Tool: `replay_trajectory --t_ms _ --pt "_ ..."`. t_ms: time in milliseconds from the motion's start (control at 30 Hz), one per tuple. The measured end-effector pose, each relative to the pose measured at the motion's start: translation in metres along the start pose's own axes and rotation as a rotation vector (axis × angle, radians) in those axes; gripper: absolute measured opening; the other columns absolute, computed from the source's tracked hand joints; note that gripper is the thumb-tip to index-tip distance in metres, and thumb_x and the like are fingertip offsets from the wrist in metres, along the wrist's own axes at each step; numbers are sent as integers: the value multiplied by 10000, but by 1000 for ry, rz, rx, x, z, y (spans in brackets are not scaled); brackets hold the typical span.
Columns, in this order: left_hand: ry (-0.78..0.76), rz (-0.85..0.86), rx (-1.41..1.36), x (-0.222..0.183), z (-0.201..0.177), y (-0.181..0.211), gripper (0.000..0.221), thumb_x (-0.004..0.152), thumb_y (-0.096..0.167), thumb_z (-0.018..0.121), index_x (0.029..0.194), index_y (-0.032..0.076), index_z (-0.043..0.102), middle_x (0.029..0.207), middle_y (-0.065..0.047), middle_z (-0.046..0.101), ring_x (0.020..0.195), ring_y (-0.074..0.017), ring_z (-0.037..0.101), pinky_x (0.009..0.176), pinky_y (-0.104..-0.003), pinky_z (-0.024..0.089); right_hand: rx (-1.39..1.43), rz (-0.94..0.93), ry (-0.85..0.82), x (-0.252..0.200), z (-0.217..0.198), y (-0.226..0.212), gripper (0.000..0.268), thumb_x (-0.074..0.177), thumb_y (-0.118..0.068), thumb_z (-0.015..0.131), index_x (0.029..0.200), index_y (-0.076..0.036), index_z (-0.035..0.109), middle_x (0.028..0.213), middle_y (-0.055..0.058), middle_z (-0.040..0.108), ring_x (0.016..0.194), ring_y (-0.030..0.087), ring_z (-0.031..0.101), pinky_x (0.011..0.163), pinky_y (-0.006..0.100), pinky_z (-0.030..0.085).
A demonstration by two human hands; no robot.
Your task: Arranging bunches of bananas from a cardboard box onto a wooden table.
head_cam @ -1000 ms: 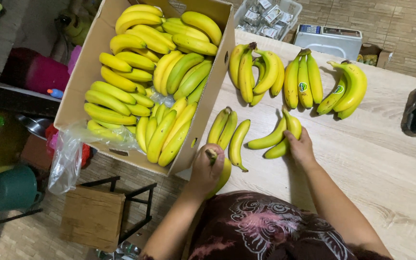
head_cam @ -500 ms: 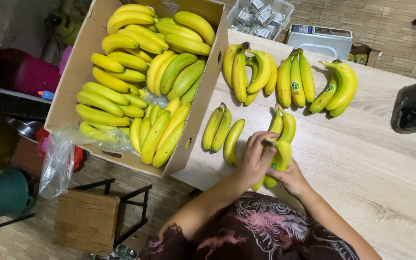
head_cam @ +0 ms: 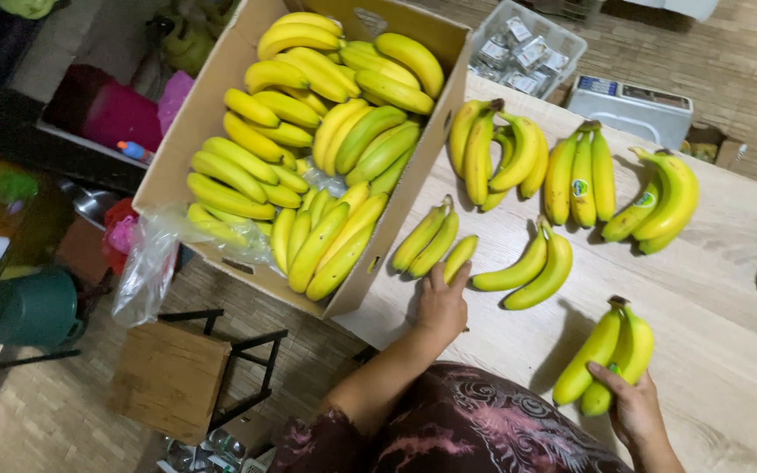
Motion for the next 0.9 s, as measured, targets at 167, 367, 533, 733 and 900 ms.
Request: replay_trajectory --t_ms 167,367,533,733,900 --pt "342 297 -5 -20 -39 -4 636 877 65 637 1491 176 510 1377 -199 478 1136 -387 512 717 -433 579 63 -14 -65 1 -6 1 495 882 -16 648 1352 -65 499 1187 134 623 1002 271 609 852 450 530" --pt "528 193 254 10 -57 -35 668 873 112 720 1497 196 496 1424 -109 485 1077 -297 541 710 -359 609 160 -56 -92 8 -6 -1 552 870 -53 648 1393 -162 508 1220 28 619 1076 165 598 936 344 511" --pt "494 42 358 37 -38 -49 726 869 167 620 1554 290 414 1492 -145 495 1092 -375 565 768 -505 491 175 -82 -128 14 -8 -17 529 920 -89 615 1423 -214 510 1259 -25 606 1108 125 597 947 354 517" --pt "471 186 341 43 -27 -47 724 872 57 608 1549 242 431 1573 -188 416 1350 -445 450 1027 -565 434 206 -102 -111 34 -40 -31 524 969 -199 628 1473 -324 562 1300 -111 662 1164 76 657 962 337 563" --pt "173 88 150 46 -31 -51 824 850 -9 594 1596 210 322 1280 -169 498 1068 -407 496 861 -515 493 191 -145 -66 51 -56 -33 540 992 -241 634 1523 -330 585 1389 -97 677 1245 126 680 999 394 579"
Point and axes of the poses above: each hand's wrist, its own x-axis towards the middle knuckle, its own z-axis out of the palm, y = z × x, the point moved 1 cm from there along x, towards the middle knuckle
